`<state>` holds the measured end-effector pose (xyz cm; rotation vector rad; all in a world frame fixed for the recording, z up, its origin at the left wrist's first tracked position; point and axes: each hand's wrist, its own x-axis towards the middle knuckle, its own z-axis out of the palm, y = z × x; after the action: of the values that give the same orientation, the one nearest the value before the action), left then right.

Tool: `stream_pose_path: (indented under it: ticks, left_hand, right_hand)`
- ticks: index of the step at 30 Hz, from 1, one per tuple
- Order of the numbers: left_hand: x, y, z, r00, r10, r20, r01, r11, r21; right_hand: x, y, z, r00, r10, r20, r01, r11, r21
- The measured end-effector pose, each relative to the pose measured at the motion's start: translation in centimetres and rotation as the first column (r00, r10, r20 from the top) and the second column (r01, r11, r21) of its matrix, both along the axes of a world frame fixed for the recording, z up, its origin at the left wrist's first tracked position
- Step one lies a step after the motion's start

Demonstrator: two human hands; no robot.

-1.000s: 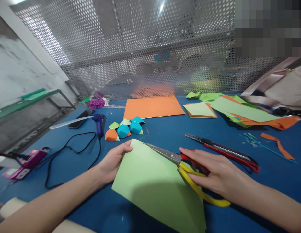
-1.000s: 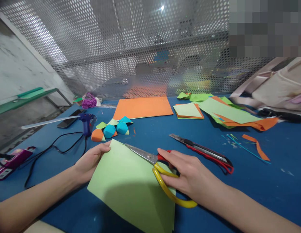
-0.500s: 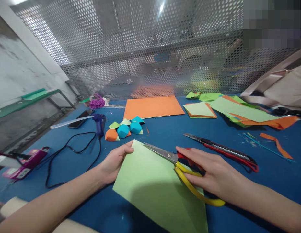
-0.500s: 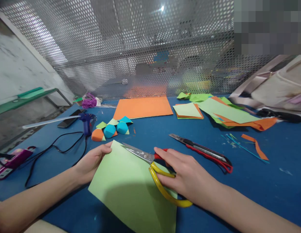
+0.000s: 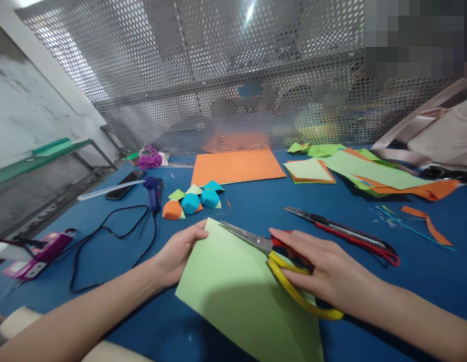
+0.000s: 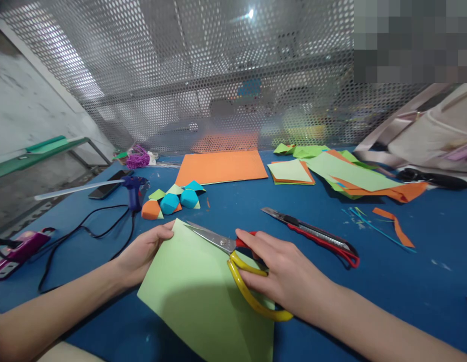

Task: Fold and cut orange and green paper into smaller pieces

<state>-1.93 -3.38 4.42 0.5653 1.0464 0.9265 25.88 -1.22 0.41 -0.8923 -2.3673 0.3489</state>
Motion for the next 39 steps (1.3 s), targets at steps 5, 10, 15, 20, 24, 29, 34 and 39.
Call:
stream_pose_path:
  ticks: [5,10,15,20,24,29,34,39]
  left_hand:
    - [0.0,0.0,0.0,1.0,-0.005,0.001,0.005,1.0,0.0]
    - [0.1,0.0,0.1,1.0,-0.008,-0.016,0.008,1.0,0.013]
    - [0.1,0.0,0.0,1.0,0.0,-0.021,0.0,1.0,-0.004]
    - [0.2,0.0,0.1,1.0,-0.007,0.01,0.007,1.0,-0.016]
    - [0.2,0.0,-0.1,1.0,0.021,-0.011,-0.021,0.999,-0.037]
    - [0.2,0.1,-0.5,0.999,0.042,-0.023,-0.044,0.998,-0.053]
    - [0.0,0.3,-0.5,0.998,-0.016,-0.055,0.016,1.0,0.003]
    - [-0.3,0.4,-0.7,0.995,-0.005,-0.103,0.007,1.0,0.017]
  right_hand:
    - [0.0,0.1,0.2,1.0,0.011,0.006,-0.011,1.0,-0.013]
    - [-0.1,0.1,0.7,0.999,0.03,0.037,-0.03,1.0,-0.007]
    - [0.0,0.0,0.5,0.999,0.037,0.009,-0.037,0.999,-0.015]
    - [0.2,0.0,-0.4,1.0,0.018,0.002,-0.017,0.999,-0.036]
    - [0.5,-0.1,-1.3,1.0,0.021,-0.012,-0.022,0.999,-0.049]
    - [0.3,-0.3,-0.6,1.0,0.019,0.01,-0.018,1.0,-0.022]
    - [0.8,-0.1,0.6,0.999,-0.038,0.035,0.036,0.998,0.051]
    - [3.4,0.6,0.5,0.961,-0.192,0.197,0.152,0.968,0.2]
